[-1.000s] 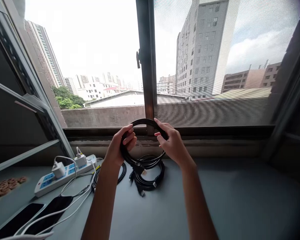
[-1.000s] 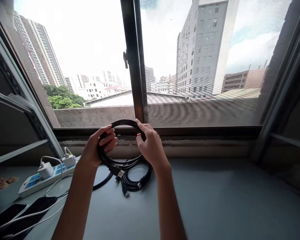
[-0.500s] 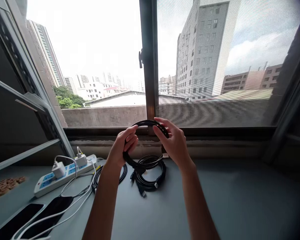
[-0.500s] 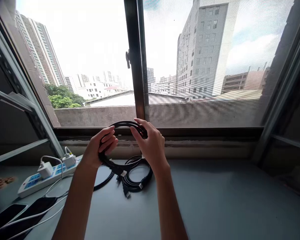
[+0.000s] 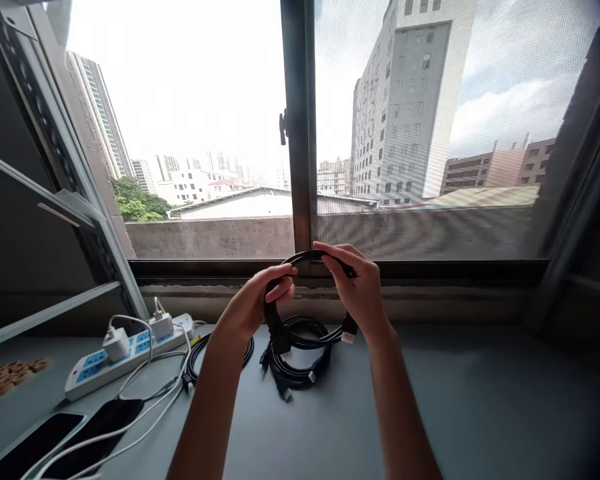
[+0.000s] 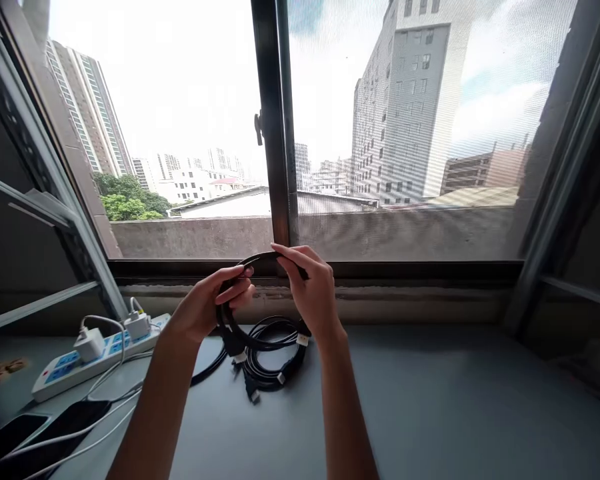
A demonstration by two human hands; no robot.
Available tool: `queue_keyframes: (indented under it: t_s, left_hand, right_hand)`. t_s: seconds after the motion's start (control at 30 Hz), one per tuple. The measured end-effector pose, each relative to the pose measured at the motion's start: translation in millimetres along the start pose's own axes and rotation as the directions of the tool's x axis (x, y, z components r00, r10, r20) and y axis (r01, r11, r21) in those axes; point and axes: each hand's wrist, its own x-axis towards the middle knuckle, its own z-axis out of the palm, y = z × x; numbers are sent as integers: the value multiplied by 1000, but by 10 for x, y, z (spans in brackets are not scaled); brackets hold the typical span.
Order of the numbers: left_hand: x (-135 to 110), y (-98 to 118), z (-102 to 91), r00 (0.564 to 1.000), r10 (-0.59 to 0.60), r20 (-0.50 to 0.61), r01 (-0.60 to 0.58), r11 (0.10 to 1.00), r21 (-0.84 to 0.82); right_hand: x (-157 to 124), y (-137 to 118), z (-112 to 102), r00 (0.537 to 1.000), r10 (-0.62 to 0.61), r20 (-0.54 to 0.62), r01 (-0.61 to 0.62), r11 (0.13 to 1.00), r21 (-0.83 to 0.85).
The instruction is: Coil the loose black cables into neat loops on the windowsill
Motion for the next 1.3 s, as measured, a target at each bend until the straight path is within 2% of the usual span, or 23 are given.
queue_keyframes:
  t_s: [0.13, 0.2, 0.3, 0.37, 0.43, 0.53, 0.67, 0.77, 0.87, 0.93, 1.07, 1.17, 1.3]
  left_hand:
    - [84, -109, -154, 987, 64, -147, -16, 952, 305]
    - [156, -226, -204, 984, 73, -165, 9, 893, 451]
    - [275, -444, -231, 976, 4, -218, 137, 768, 625]
    - [343, -576, -231, 957, -65, -283, 241, 721, 649]
    - [388, -665, -236, 948, -132, -291, 293, 718, 631]
    - [409, -693, -274, 947, -161, -276, 304, 726, 617]
    - [380, -601, -379, 945, -124, -303, 299, 703, 645]
    - [359, -551, -501, 931, -117, -346, 337, 640, 690]
    - [367, -613, -663, 906, -241, -348, 422, 570, 705]
    - [390, -720, -776, 852, -401, -337, 510, 491, 706]
    - [447, -951, -953, 660, -682, -316, 634, 279, 722]
    - [477, -1030, -1027, 545, -777, -315, 652, 156, 742]
    - [509, -1075, -1086, 431, -842, -325, 642, 33, 766]
  right_hand:
    - [-17, 224, 90, 978, 10, -210, -28, 996, -83]
    - [-59, 366, 150, 951, 41, -308, -85, 988, -128]
    - [-147, 573, 214, 928, 175, -328, -252, 945, -208]
    - [-201, 681, 220, 916, 285, -283, -362, 892, -270]
    - [-236, 755, 203, 904, 364, -225, -421, 849, -319]
    - [-253, 823, 179, 908, 390, -151, -418, 846, -331]
    - [-262, 896, 210, 921, 389, -24, -379, 880, -287]
    - [-305, 969, 255, 883, 455, 113, -413, 869, -272]
    - [-383, 1060, 302, 812, 513, 280, -442, 852, -279]
    - [-448, 1127, 342, 751, 549, 367, -464, 834, -297]
    - [-574, 1270, 443, 617, 617, 489, -519, 786, -337]
    - [-643, 1368, 511, 542, 656, 526, -540, 751, -379]
    - [-696, 1448, 564, 474, 703, 530, -544, 707, -452]
